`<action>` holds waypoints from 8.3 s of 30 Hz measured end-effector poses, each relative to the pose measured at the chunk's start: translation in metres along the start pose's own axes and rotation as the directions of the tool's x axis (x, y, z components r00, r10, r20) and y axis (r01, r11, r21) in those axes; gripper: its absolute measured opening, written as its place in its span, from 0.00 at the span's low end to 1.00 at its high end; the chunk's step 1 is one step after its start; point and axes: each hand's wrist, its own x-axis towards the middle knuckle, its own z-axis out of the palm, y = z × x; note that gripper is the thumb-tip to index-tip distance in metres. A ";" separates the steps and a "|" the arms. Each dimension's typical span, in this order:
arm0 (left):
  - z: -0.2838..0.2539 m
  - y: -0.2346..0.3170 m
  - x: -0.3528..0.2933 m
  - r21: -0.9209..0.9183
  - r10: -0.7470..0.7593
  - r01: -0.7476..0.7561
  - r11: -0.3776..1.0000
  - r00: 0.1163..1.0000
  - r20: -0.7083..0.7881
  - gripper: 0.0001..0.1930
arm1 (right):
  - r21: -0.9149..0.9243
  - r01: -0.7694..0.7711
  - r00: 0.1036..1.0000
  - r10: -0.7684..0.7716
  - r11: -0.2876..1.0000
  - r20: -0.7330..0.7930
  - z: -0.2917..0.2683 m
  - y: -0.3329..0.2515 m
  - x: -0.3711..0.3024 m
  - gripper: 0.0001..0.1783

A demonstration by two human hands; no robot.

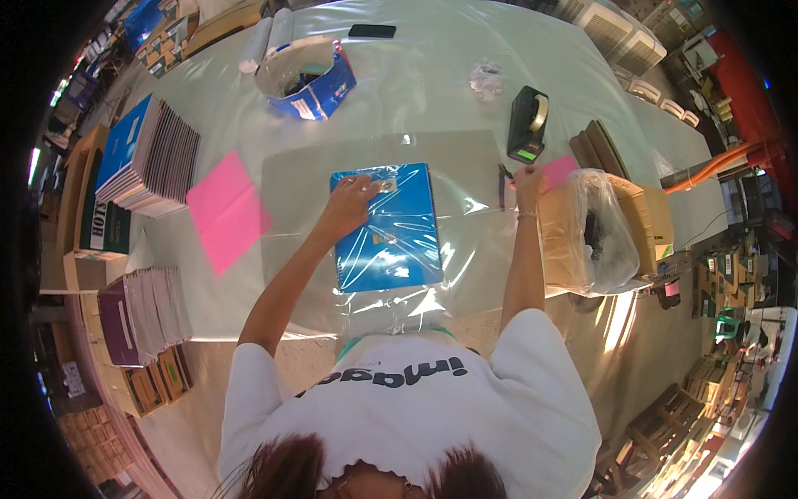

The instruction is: The person places a notebook onto a plastic sheet, folds the edges of the sheet over the book, and secures it with adhesive tape from a dispenser.

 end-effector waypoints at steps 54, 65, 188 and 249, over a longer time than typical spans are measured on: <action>-0.007 0.135 -0.281 -0.331 -0.428 0.333 0.883 0.861 -0.275 0.26 | 0.183 0.809 0.262 -0.621 0.558 0.739 -0.133 0.044 -0.327 0.19; -0.050 0.016 -0.176 0.293 0.043 -0.144 0.945 0.945 0.325 0.41 | 0.036 0.991 0.038 -0.527 0.128 0.849 -0.061 -0.015 -0.192 0.56; 0.017 0.104 -0.152 -0.187 -0.173 0.119 0.975 0.935 -0.310 0.05 | 0.217 0.875 0.244 -0.782 0.433 0.574 -0.004 -0.015 -0.272 0.04; 0.029 0.087 -0.088 -0.321 -0.884 0.851 0.416 0.461 0.078 0.72 | 0.467 -0.119 0.992 0.089 0.876 0.085 -0.017 0.004 0.121 0.11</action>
